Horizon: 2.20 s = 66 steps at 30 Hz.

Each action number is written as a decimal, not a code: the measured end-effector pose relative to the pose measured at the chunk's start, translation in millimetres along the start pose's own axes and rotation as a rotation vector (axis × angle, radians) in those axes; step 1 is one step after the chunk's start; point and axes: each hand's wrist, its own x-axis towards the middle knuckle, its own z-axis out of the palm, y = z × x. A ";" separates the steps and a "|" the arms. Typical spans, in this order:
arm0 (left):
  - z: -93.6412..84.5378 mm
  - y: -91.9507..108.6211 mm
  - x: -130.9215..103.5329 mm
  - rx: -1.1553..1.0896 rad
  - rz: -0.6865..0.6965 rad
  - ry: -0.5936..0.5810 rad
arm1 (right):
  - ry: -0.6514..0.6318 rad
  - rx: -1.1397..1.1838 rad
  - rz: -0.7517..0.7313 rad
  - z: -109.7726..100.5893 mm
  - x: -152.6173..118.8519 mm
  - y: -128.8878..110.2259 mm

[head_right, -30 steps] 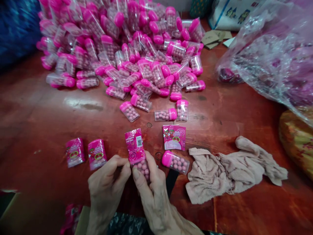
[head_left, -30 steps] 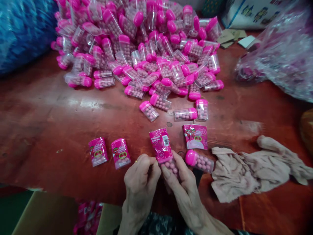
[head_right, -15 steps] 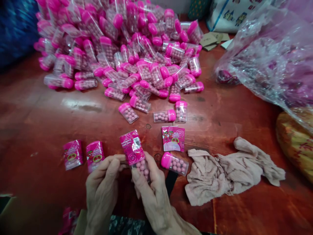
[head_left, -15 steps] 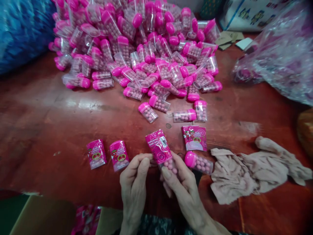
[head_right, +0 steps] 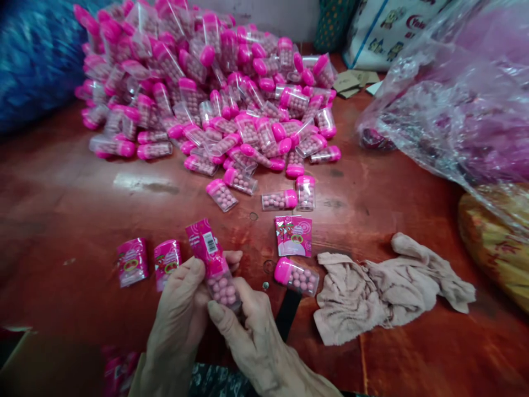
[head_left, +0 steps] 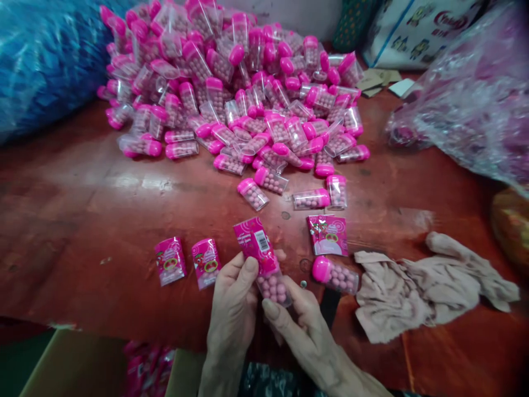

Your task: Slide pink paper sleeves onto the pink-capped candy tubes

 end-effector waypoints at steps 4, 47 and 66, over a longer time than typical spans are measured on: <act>2.3 1.0 -7.2 0.006 0.026 -0.080 | -0.002 -0.033 0.003 0.8 -1.8 1.9; 10.1 -9.5 -11.2 0.006 0.061 -0.116 | -0.036 0.095 0.065 -22.3 -8.2 1.9; 19.6 -29.1 -26.7 0.360 0.170 -0.017 | 0.520 0.034 -0.228 -27.1 2.3 -14.8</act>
